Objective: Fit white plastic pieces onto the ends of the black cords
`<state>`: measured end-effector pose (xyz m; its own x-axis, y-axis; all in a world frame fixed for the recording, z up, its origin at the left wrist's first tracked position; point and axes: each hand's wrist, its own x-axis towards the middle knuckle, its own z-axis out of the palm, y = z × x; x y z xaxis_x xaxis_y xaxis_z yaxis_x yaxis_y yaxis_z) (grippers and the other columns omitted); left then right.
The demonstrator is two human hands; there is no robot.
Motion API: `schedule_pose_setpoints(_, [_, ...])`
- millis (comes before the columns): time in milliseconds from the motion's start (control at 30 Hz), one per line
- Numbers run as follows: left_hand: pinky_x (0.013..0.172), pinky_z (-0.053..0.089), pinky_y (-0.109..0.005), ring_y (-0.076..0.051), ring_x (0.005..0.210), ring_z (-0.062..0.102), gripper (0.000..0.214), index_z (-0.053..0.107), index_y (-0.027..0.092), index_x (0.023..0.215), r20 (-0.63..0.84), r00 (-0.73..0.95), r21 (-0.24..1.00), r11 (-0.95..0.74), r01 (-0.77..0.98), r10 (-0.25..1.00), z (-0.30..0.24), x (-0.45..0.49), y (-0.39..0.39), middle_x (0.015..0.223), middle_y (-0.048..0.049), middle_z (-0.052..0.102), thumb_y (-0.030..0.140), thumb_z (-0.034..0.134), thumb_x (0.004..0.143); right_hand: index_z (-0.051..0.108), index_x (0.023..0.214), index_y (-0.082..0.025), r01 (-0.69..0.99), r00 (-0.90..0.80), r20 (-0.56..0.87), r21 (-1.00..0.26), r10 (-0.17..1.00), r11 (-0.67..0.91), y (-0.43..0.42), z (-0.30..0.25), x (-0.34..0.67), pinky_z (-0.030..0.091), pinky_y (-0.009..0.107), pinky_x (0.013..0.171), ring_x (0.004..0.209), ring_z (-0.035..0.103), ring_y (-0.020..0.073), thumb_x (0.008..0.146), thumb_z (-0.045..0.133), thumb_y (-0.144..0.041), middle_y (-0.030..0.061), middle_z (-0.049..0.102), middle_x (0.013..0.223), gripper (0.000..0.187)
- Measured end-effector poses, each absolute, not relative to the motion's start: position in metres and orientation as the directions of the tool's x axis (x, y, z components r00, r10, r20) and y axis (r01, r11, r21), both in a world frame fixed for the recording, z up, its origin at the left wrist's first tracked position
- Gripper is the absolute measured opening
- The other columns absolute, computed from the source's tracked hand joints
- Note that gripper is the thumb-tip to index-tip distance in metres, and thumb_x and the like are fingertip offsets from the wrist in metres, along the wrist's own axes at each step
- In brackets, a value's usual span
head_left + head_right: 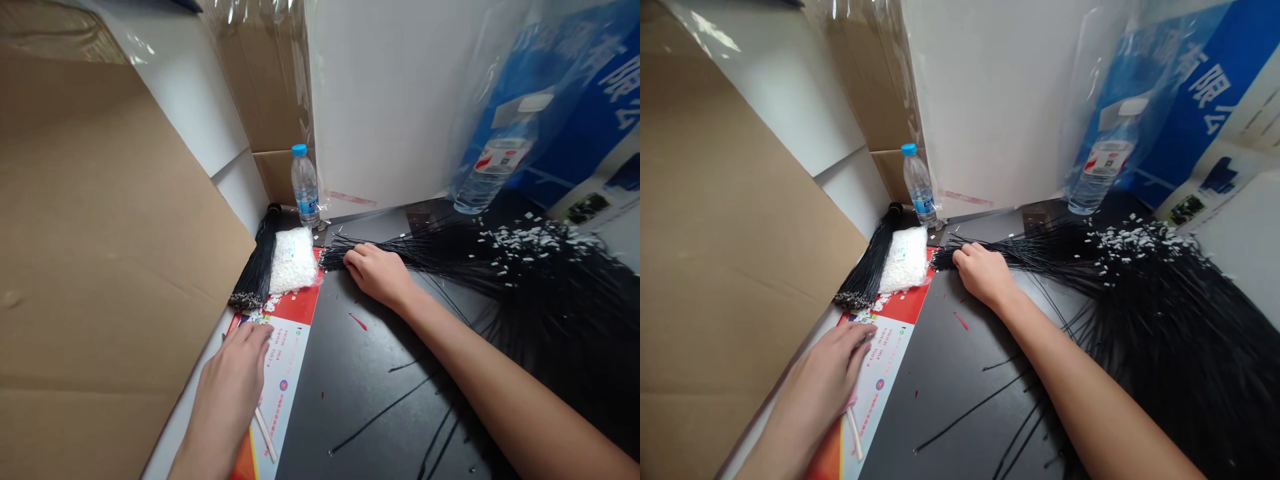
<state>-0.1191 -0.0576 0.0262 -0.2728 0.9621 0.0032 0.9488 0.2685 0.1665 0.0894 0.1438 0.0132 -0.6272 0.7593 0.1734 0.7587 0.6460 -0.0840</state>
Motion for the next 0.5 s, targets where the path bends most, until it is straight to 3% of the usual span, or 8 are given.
schedule_pose_setpoints(133, [0.057, 0.042, -0.027, -0.021, 0.084, 0.068, 0.033, 0.070, 0.026, 0.099, -0.002, -0.264, 0.105, 0.263, 0.959, 0.964, 0.023, -0.118, -0.053, 0.105, -0.0068, 0.074, 0.022, 0.038, 0.098, 0.063, 0.105, -0.019, 0.774, -0.608, 0.179, -0.083, 0.774, 0.628, 0.141, 0.014, 0.089, 0.019, 0.028, 0.054, 0.100, 0.056, 0.0191, 0.099, 0.046, -0.021, 0.0068, 0.068, 0.107, 0.019])
schedule_pose_setpoints(300, [0.057, 0.037, -0.027, -0.020, 0.078, 0.066, 0.030, 0.066, 0.026, 0.088, 0.093, -0.287, 0.077, 0.280, 0.957, 0.953, 0.018, -0.113, -0.053, 0.096, -0.0041, 0.073, 0.023, 0.038, 0.098, 0.064, 0.098, -0.020, 0.765, -0.592, 0.264, -0.111, 0.761, 0.634, 0.140, 0.008, 0.090, 0.020, 0.028, 0.054, 0.096, 0.055, 0.0182, 0.103, 0.037, -0.026, 0.0079, 0.066, 0.105, 0.028])
schedule_pose_setpoints(400, [0.057, 0.036, -0.027, -0.020, 0.074, 0.064, 0.026, 0.062, 0.026, 0.086, 0.082, -0.302, 0.081, 0.296, 0.952, 0.950, 0.021, -0.109, -0.052, 0.093, -0.0030, 0.071, 0.025, 0.039, 0.097, 0.062, 0.098, -0.019, 0.726, -0.575, 0.359, -0.192, 0.735, 0.661, 0.142, -0.002, 0.089, 0.025, 0.027, 0.055, 0.094, 0.056, 0.0176, 0.101, 0.037, -0.025, 0.0082, 0.066, 0.104, 0.026])
schedule_pose_setpoints(500, [0.058, 0.038, -0.028, -0.020, 0.071, 0.062, 0.020, 0.058, 0.024, 0.080, 0.072, -0.305, 0.141, 0.293, 0.946, 0.950, 0.025, -0.107, -0.049, 0.085, -0.0020, 0.069, 0.026, 0.042, 0.094, 0.060, 0.097, -0.018, 0.641, -0.496, 0.480, -0.359, 0.723, 0.678, 0.142, 0.006, 0.089, 0.037, 0.026, 0.061, 0.086, 0.058, 0.0162, 0.098, 0.040, -0.022, 0.0076, 0.066, 0.097, 0.021])
